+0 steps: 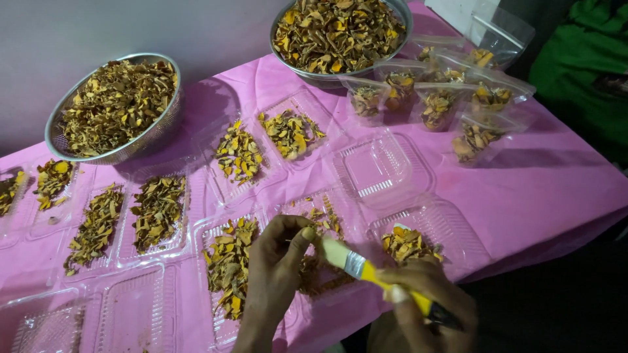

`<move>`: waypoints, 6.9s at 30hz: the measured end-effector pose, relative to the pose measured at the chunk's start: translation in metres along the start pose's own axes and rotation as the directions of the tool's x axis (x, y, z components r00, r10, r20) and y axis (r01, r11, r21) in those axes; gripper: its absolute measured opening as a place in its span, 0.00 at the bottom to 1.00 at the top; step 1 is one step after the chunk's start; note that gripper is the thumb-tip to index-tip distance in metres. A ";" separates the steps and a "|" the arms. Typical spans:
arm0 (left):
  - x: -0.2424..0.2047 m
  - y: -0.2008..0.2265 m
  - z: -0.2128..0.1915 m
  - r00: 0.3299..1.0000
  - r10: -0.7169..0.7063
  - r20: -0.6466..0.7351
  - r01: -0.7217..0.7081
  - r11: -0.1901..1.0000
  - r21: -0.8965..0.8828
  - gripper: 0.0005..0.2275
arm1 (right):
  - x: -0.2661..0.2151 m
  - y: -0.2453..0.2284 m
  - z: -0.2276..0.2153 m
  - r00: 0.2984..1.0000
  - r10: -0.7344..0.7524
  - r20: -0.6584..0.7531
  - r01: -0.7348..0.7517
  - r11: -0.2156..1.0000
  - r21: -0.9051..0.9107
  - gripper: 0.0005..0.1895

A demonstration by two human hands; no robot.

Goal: Portioning dried tea leaves into small plastic containers and bags using a brush and hands.

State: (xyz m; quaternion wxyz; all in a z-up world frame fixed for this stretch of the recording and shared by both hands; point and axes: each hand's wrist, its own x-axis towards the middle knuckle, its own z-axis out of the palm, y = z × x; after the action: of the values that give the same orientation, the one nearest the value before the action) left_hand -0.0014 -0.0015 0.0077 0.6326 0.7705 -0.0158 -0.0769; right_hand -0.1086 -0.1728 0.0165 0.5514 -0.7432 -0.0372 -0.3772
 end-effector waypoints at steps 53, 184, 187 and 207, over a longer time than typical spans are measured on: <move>0.015 0.009 -0.006 0.983 -0.086 0.161 -0.027 0.805 0.593 0.06 | -0.002 -0.001 -0.016 0.980 0.138 -0.143 -0.160 0.976 -0.150 0.16; 0.022 0.024 -0.006 0.964 -0.141 0.227 0.126 0.989 0.079 0.05 | -0.002 -0.006 -0.012 0.977 0.197 -0.087 -0.198 0.980 0.000 0.17; 0.025 0.012 -0.013 0.964 -0.098 0.246 0.134 0.982 -0.131 0.04 | 0.000 0.005 -0.012 0.999 0.023 0.049 -0.027 0.996 0.086 0.14; 0.022 0.039 0.041 0.956 -0.125 0.266 0.053 0.963 0.262 0.03 | -0.010 0.009 -0.048 0.867 0.380 -0.322 -0.412 0.911 -0.036 0.16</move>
State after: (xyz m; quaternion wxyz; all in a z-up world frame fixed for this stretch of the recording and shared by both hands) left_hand 0.0176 -0.0521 0.0360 0.5166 0.8259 -0.0799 -0.2112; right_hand -0.1361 -0.2132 0.0085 0.5768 -0.6943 0.2219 -0.3686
